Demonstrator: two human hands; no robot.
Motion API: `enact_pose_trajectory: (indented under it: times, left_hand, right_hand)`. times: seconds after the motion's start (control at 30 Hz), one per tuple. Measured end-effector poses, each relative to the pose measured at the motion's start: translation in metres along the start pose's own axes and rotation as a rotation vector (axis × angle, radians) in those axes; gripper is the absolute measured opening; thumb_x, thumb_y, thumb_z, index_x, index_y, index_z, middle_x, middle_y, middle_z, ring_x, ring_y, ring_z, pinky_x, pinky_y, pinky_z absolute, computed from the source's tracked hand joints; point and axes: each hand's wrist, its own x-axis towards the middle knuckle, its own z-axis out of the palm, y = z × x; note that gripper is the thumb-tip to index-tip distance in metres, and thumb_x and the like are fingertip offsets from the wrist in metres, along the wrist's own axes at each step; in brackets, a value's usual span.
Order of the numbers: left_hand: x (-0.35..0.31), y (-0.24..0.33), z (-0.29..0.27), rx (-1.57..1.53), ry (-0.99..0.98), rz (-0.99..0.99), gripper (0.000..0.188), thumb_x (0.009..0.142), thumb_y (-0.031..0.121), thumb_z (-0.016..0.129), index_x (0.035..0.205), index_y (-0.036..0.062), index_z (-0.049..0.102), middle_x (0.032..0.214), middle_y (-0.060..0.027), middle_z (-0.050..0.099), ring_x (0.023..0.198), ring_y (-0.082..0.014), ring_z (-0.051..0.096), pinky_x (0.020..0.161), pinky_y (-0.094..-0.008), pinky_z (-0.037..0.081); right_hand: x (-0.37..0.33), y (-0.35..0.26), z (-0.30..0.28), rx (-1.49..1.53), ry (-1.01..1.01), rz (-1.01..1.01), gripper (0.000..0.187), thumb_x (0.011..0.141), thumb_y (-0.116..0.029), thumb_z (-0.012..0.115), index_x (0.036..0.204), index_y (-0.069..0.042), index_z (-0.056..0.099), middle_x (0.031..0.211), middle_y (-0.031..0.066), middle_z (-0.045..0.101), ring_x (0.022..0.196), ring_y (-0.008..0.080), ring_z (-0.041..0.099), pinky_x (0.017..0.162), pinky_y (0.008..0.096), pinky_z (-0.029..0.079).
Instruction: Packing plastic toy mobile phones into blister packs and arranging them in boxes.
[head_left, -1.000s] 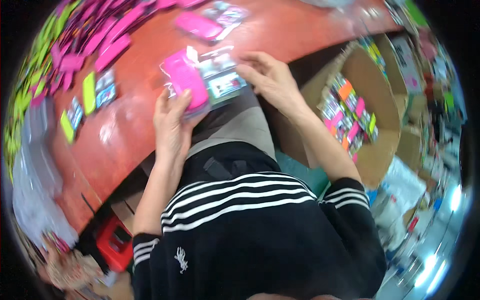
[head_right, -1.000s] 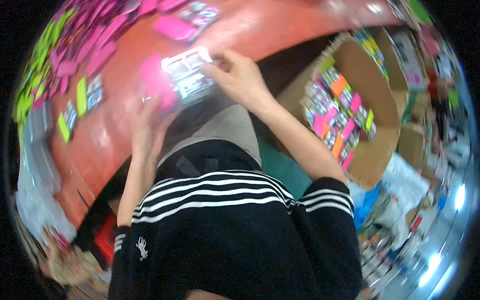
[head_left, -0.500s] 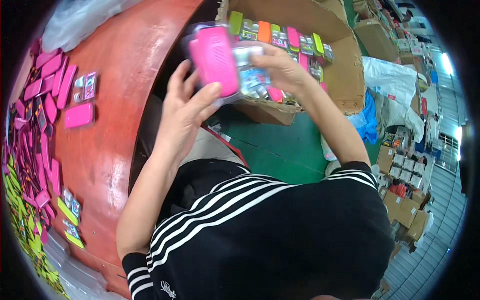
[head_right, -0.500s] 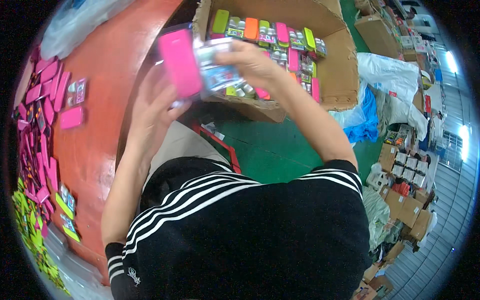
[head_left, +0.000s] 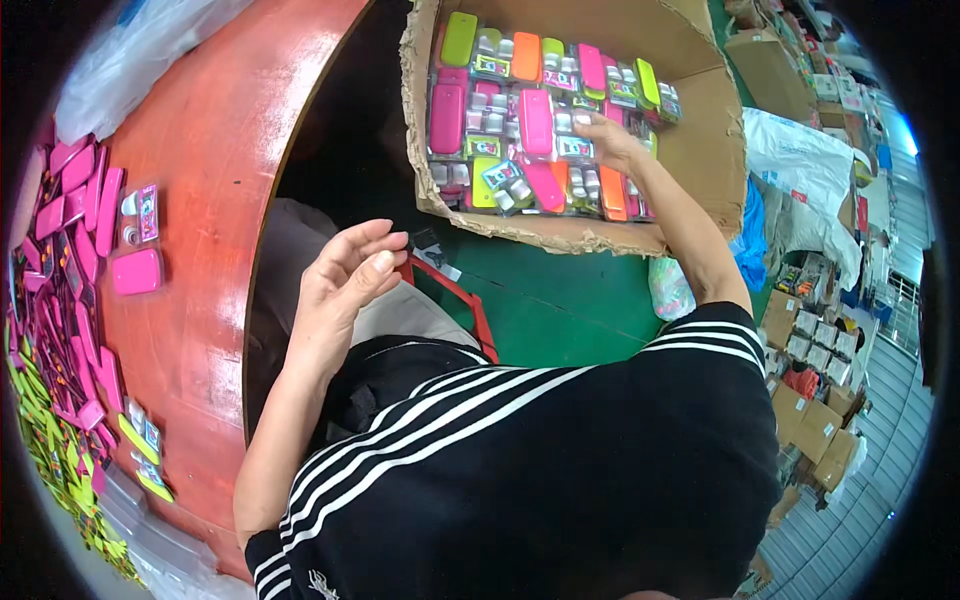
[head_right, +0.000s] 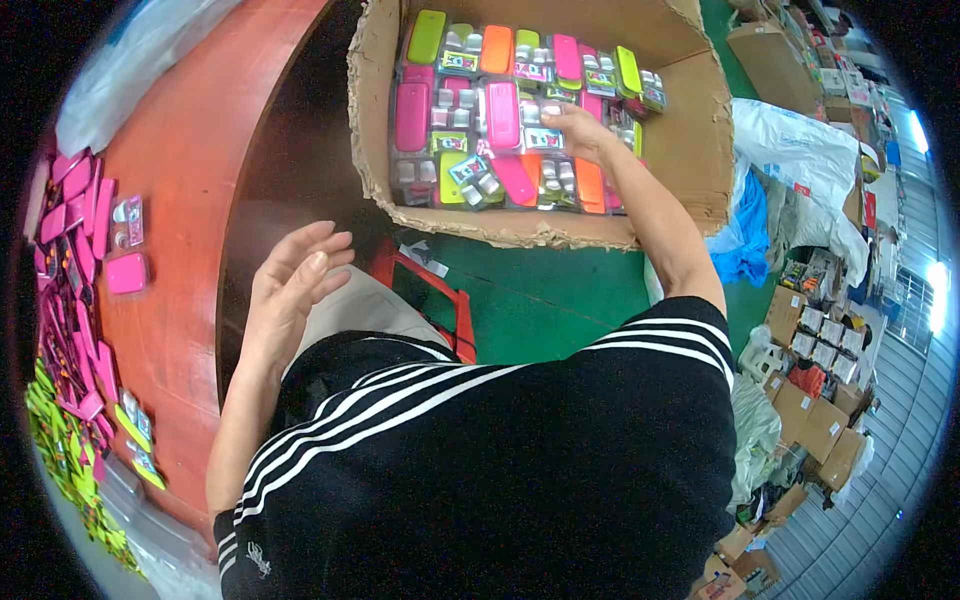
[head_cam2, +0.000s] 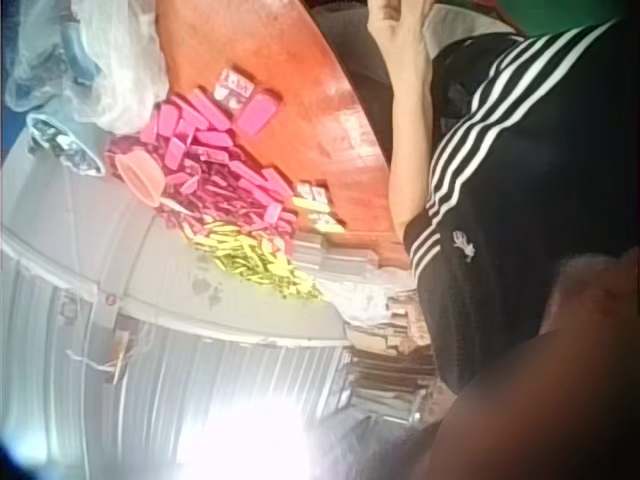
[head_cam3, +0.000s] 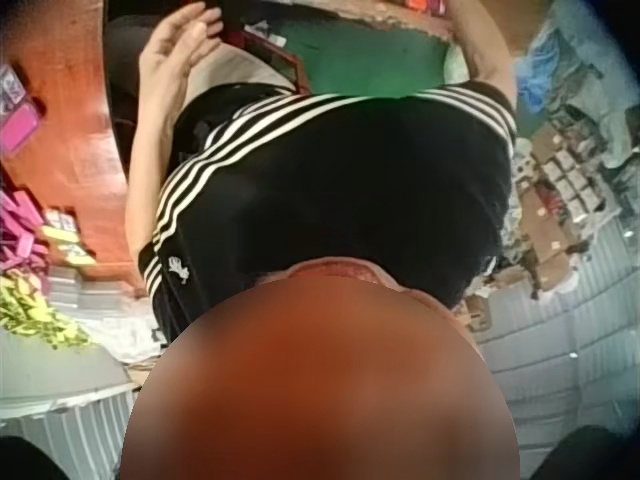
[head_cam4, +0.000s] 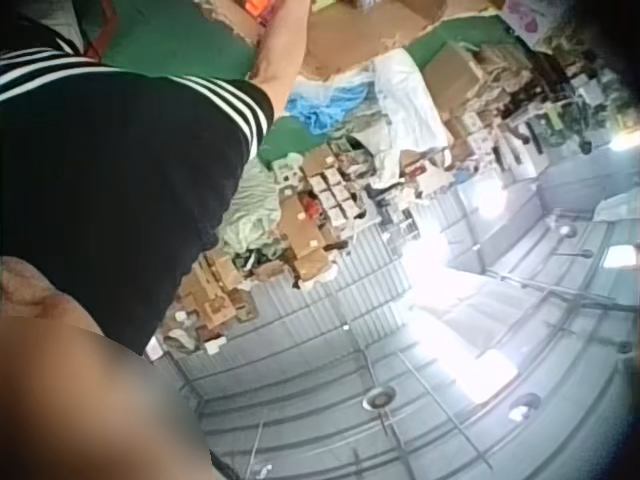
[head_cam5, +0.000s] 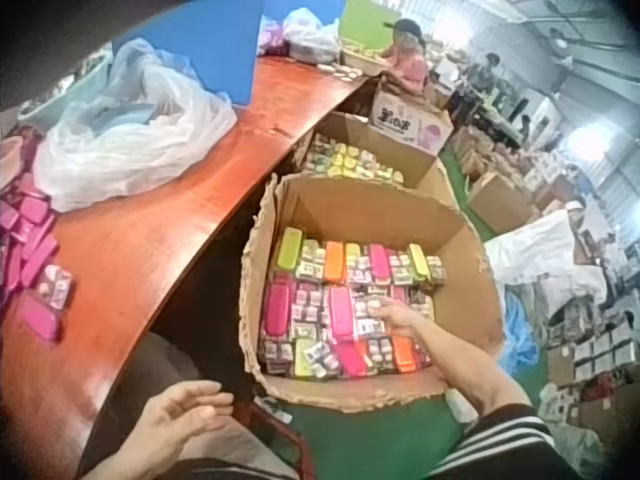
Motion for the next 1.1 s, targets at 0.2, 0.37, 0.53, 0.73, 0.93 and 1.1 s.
enact_pose_trajectory:
  times: [0.2, 0.37, 0.53, 0.73, 0.93, 1.1]
  left_hand:
    - [-0.007, -0.006, -0.005, 0.041, 0.013, -0.016, 0.044, 0.085, 0.022, 0.062, 0.121, -0.0007, 0.047, 0.114, -0.0123, 0.056, 0.102, -0.0169, 0.056, 0.086, -0.0276, 0.045]
    - [-0.024, -0.007, -0.021, 0.133, 0.039, 0.086, 0.045, 0.084, 0.022, 0.061, 0.121, 0.0007, 0.048, 0.113, -0.0144, 0.057, 0.103, -0.0202, 0.055, 0.087, -0.0322, 0.045]
    - [-0.067, -0.003, -0.051, 0.238, 0.207, 0.246, 0.035, 0.084, 0.020, 0.063, 0.113, 0.0026, 0.054, 0.095, -0.0065, 0.063, 0.083, -0.0111, 0.059, 0.070, -0.0254, 0.048]
    - [-0.158, 0.010, -0.129, 0.627, 1.136, 0.377, 0.024, 0.083, 0.019, 0.063, 0.100, 0.0023, 0.062, 0.085, -0.0073, 0.063, 0.067, -0.0119, 0.059, 0.057, -0.0248, 0.048]
    - [-0.233, -0.023, -0.234, 1.486, 1.753, 0.245, 0.028, 0.085, 0.027, 0.057, 0.102, 0.0053, 0.059, 0.090, -0.0129, 0.057, 0.077, -0.0299, 0.059, 0.065, -0.0404, 0.047]
    - [-0.247, -0.037, -0.287, 1.609, 1.801, 0.053, 0.031, 0.084, 0.030, 0.056, 0.102, 0.0041, 0.057, 0.096, -0.0155, 0.055, 0.088, -0.0335, 0.055, 0.073, -0.0434, 0.045]
  right_hand:
    - [0.053, 0.042, -0.044, -0.069, 0.144, -0.083, 0.052, 0.080, -0.011, 0.065, 0.122, 0.004, 0.039, 0.115, 0.0131, 0.054, 0.106, 0.0246, 0.053, 0.089, 0.0411, 0.044]
    - [0.055, 0.028, -0.016, -0.634, 0.427, -0.104, 0.083, 0.072, -0.039, 0.071, 0.127, 0.010, 0.032, 0.123, 0.0186, 0.046, 0.111, 0.0246, 0.046, 0.090, 0.0380, 0.038]
    - [0.055, 0.021, -0.094, -1.067, 0.494, -0.141, 0.082, 0.067, -0.051, 0.070, 0.117, 0.011, 0.049, 0.118, 0.0279, 0.052, 0.111, 0.0333, 0.052, 0.091, 0.0388, 0.041]
    - [0.016, -0.068, 0.126, -1.008, 0.495, -0.889, 0.039, 0.088, -0.025, 0.055, 0.113, 0.004, 0.053, 0.104, 0.0160, 0.061, 0.099, 0.0223, 0.057, 0.087, 0.0309, 0.043]
    - [-0.019, -0.085, 0.350, -0.803, -0.199, -0.998, 0.024, 0.090, -0.014, 0.053, 0.107, 0.003, 0.057, 0.095, 0.0056, 0.060, 0.086, 0.0110, 0.056, 0.074, 0.0238, 0.048]
    - [0.029, -0.086, 0.464, -0.917, -0.261, -0.987, 0.041, 0.087, -0.030, 0.056, 0.113, 0.002, 0.056, 0.099, 0.0096, 0.063, 0.079, 0.0154, 0.060, 0.062, 0.0259, 0.050]
